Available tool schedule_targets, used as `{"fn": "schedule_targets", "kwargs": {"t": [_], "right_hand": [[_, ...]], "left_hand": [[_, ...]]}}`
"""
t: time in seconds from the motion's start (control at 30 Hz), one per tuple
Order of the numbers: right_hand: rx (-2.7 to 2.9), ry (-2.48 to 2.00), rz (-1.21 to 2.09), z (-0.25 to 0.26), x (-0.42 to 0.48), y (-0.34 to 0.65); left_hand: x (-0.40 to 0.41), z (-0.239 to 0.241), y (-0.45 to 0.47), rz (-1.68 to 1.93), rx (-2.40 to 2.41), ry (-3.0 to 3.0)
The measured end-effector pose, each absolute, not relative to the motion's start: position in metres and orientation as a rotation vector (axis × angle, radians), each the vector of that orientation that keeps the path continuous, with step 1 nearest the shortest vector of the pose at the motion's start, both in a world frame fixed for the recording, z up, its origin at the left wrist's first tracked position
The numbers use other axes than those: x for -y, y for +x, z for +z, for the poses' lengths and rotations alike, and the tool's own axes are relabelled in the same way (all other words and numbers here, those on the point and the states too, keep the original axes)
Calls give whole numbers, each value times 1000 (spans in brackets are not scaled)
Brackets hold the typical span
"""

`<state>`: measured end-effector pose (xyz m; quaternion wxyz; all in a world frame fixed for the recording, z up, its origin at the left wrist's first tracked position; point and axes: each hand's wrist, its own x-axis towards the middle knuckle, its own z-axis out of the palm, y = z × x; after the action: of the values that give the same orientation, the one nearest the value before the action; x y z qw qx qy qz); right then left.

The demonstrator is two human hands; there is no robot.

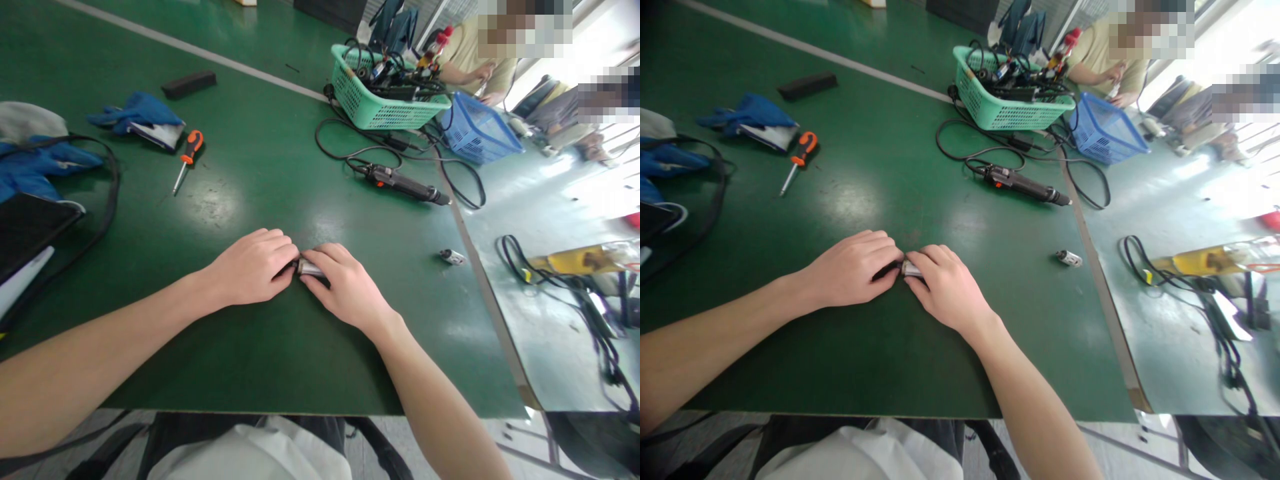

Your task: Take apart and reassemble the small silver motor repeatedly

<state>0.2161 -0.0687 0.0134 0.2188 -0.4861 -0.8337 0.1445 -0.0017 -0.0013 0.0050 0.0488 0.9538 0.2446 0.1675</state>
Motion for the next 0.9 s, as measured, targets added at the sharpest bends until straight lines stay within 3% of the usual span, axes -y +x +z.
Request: {"fn": "schedule_targets", "kwargs": {"t": [0.9], "right_hand": [[2323,-1362,414,15,69,215]], "left_hand": [[2,6,-2,513,-750,2911]]}}
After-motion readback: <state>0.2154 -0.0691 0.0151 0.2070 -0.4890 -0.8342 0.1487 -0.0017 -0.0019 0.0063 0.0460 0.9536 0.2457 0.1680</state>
